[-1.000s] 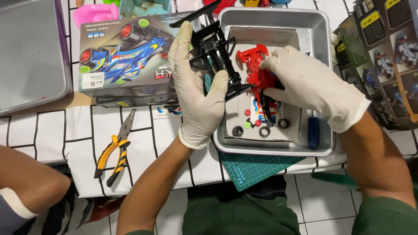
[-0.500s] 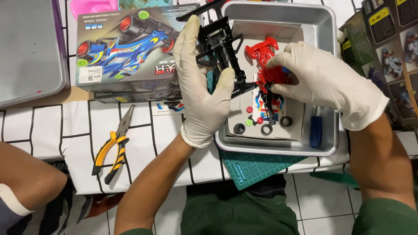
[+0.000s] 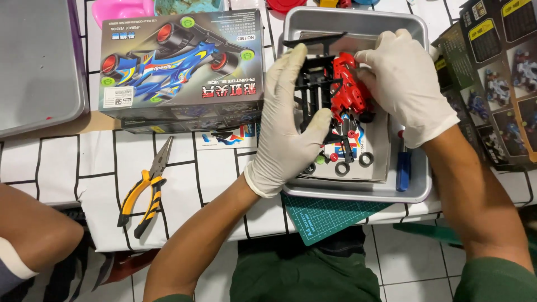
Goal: Assembling a mini 4WD toy car by installing gears, motor, and chassis components using a screwdriver.
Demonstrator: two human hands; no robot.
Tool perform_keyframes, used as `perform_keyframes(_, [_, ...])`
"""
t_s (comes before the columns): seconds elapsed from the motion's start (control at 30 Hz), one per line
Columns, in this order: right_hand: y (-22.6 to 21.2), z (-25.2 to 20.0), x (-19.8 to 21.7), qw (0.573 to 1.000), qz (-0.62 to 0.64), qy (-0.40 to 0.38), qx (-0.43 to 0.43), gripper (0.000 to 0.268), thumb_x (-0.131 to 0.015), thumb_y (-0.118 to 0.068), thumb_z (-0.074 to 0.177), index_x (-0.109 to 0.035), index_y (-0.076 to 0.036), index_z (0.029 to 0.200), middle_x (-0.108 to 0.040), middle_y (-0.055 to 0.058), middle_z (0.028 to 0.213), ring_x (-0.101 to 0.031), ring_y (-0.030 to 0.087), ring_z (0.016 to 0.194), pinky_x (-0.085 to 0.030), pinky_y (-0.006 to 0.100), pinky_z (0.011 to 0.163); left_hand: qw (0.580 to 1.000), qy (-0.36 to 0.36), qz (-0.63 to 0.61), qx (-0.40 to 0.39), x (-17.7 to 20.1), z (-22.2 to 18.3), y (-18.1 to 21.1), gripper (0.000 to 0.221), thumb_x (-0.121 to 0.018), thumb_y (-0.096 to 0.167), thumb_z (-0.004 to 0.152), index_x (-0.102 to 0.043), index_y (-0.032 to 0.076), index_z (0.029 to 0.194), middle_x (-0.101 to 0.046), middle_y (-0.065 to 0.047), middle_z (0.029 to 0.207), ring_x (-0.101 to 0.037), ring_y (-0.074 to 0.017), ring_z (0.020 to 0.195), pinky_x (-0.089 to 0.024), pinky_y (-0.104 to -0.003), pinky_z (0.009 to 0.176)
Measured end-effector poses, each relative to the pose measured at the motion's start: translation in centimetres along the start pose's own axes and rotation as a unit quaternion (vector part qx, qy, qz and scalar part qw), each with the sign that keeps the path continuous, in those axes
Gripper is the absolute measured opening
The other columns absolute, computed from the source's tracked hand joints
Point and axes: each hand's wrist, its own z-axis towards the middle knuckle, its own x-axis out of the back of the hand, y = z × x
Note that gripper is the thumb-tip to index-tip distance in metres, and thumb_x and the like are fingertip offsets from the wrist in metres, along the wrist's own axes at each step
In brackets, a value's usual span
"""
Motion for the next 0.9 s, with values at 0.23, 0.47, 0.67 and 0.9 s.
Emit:
perform_keyframes(0.23, [-0.3, 0.8, -0.3, 0.996, -0.047, -0.063, -0.032, 0.031, -0.069, -0.048, 0.101, -0.079, -0.021, 0.114, -0.071, 0.010, 0.096, -0.064, 0.032, 0.092, -0.058, 0.043, 0.062, 0.995, -0.095, -0.002, 0.020, -0.6, 0.2, -0.7, 0.070, -0.066, 0.010, 0.090, -0.036, 0.004, 0.154, -0.039, -0.020, 0.155, -0.040, -0.0335, 0.151, -0.027, -0.042, 0.134])
perform_keyframes(0.47, [0.4, -0.5, 0.3, 0.995, 0.023, 0.071, -0.061, 0.016, -0.074, -0.032, 0.095, -0.072, -0.017, 0.097, -0.066, 0.007, 0.091, -0.060, 0.031, 0.091, -0.051, 0.043, 0.061, 0.985, -0.153, 0.057, 0.053, -1.3, 0.7, -1.0, 0.066, -0.063, 0.013, 0.091, -0.038, -0.002, 0.149, -0.042, -0.021, 0.148, -0.043, -0.0337, 0.143, -0.027, -0.040, 0.127])
perform_keyframes(0.67, [-0.4, -0.3, 1.9, 0.992, 0.078, 0.067, -0.075, 0.015, -0.071, -0.030, 0.098, -0.074, -0.015, 0.099, -0.068, 0.008, 0.094, -0.062, 0.033, 0.095, -0.052, 0.047, 0.065, 0.968, -0.208, 0.132, 0.044, -1.8, 0.5, -1.5, 0.063, -0.063, 0.020, 0.094, -0.039, -0.005, 0.147, -0.046, -0.024, 0.145, -0.046, -0.0375, 0.138, -0.032, -0.043, 0.122])
perform_keyframes(0.9, [-0.3, -0.8, 1.5, 0.984, 0.102, 0.144, -0.033, 0.011, -0.077, -0.023, 0.099, -0.068, -0.020, 0.105, -0.063, 0.000, 0.099, -0.059, 0.027, 0.102, -0.037, 0.047, 0.051, 0.950, -0.210, 0.232, 0.015, -2.1, -0.1, -1.2, 0.055, -0.058, 0.024, 0.097, -0.046, -0.007, 0.141, -0.056, -0.025, 0.128, -0.057, -0.0434, 0.117, -0.048, -0.050, 0.098])
